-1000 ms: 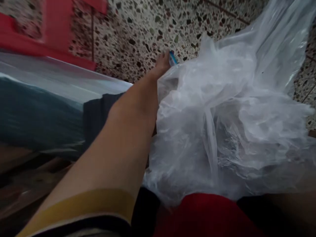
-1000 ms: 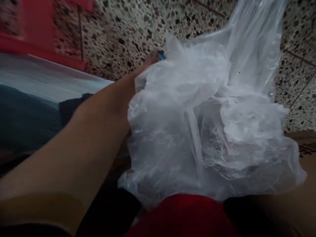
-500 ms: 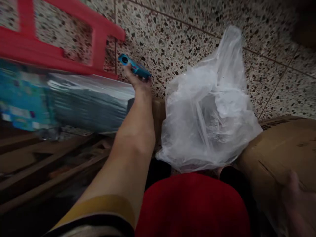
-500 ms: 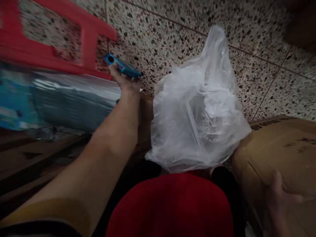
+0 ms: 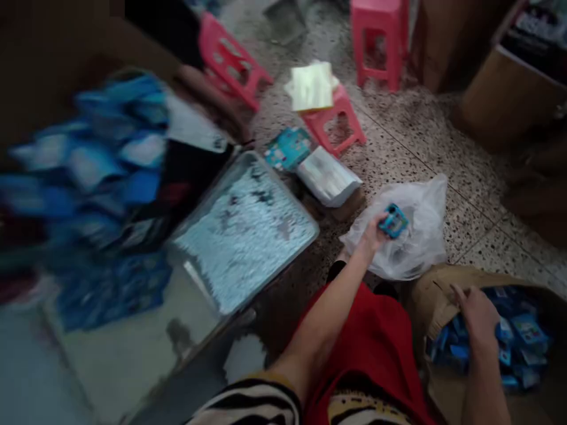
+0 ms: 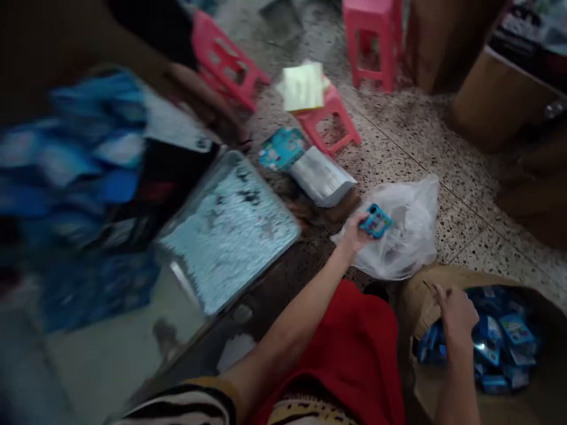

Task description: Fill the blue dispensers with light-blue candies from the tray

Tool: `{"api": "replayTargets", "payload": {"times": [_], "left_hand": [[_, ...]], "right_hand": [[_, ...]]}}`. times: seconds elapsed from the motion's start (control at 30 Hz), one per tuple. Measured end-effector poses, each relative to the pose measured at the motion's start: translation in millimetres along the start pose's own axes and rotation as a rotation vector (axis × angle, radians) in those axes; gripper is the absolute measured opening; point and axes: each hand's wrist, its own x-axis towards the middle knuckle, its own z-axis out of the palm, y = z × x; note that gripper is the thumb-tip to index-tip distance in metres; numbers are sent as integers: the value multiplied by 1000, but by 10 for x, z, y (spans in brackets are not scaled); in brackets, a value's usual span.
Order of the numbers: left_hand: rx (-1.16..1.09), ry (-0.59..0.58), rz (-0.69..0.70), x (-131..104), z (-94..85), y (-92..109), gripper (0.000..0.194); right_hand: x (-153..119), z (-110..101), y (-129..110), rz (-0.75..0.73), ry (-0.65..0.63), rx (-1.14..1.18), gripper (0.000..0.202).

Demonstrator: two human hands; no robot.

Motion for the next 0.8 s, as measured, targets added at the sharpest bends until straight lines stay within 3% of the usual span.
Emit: {"api": "replayTargets", "payload": {"times": [0.07,0.1,0.17,0.23,0.3,0.37,0.47,0.57,0.63,0.67,0.73,0.8], "left_hand": [[7,5,-48,-635,-235,-221,30],[5,1,-66,-917,-360,-320,31],[2,-10,-101,-1405,-628,-491,33],[-23,-40,-116,-1806,-934,-617,40],[-58,-105,-34,-2135,-1285,-698,54],[-21,-121,166,-2399,-1670,-725,66],[161,76,465,-2703,-2271,-650,74],[239,224,559,-2974,-2919,-433,71],[227,316,611,-3147,-3416,-207,66],[211,397,656,-3216,-3685,-66,62],[166,602,789,-3277,-4237,273,56],[117,769,930,-3191,-4727,667,55]], "right_hand": [[-104,-265,-562,-260,32,243,79],[-200,-357,-894,-395,-12,388,87],[-492,-458,-1551,-639,-264,647,97],[-866,-455,-2087,-742,-582,769,82],[-1242,-356,-2476,-725,-752,832,63],[-1580,-177,-2782,-680,-795,900,56],[-2025,172,-3255,-699,-839,915,53],[-2407,504,-3834,-823,-891,773,47],[-2569,691,-4261,-921,-787,690,51],[-2604,779,-4473,-955,-661,675,54],[-2568,952,-4865,-953,-307,642,61],[-2424,1121,-5175,-843,21,538,69]]}}
